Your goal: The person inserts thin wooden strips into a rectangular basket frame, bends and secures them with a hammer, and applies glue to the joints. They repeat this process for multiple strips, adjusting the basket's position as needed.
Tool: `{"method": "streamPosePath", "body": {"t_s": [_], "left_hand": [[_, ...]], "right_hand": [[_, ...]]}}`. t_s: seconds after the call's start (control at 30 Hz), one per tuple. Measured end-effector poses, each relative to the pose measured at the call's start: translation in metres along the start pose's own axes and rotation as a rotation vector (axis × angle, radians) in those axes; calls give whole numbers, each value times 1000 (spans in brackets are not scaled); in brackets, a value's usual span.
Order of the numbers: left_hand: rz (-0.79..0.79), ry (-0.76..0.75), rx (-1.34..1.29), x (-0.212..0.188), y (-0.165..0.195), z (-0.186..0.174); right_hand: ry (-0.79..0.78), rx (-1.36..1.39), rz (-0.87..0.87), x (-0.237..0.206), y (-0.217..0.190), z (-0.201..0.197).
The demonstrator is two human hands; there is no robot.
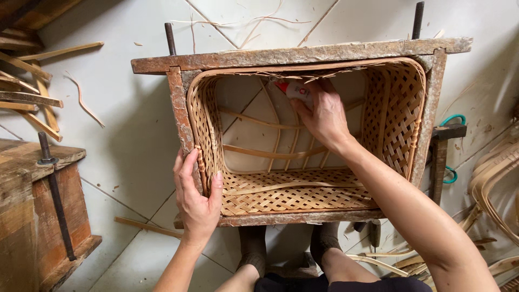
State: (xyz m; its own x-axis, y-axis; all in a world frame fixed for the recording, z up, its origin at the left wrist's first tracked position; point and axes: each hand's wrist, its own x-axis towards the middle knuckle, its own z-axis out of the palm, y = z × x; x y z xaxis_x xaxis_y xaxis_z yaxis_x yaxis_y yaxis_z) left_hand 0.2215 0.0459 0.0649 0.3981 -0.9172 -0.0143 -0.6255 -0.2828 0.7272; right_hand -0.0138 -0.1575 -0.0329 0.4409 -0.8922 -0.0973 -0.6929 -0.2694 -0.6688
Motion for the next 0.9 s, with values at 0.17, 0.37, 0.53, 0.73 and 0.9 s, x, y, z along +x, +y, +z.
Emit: {"method": "streamPosePath", "body": {"t_s": [0.17, 0.37, 0.53, 0.73, 0.9], "left_hand": [[9, 1, 2, 2, 0, 0], [10, 0, -10, 0, 0, -1], [9, 0, -26, 0, -1, 0], [15, 5, 12, -1, 0, -1], [5, 17, 12, -2, 5, -3]], "right_hand": [[-86, -29, 120, 7, 10, 9], [-67, -68, 70, 8, 20, 20], [-4, 11, 7, 8, 23, 23], [-89, -37, 87, 6, 13, 10], [-143, 137, 242, -31, 7, -21]]}}
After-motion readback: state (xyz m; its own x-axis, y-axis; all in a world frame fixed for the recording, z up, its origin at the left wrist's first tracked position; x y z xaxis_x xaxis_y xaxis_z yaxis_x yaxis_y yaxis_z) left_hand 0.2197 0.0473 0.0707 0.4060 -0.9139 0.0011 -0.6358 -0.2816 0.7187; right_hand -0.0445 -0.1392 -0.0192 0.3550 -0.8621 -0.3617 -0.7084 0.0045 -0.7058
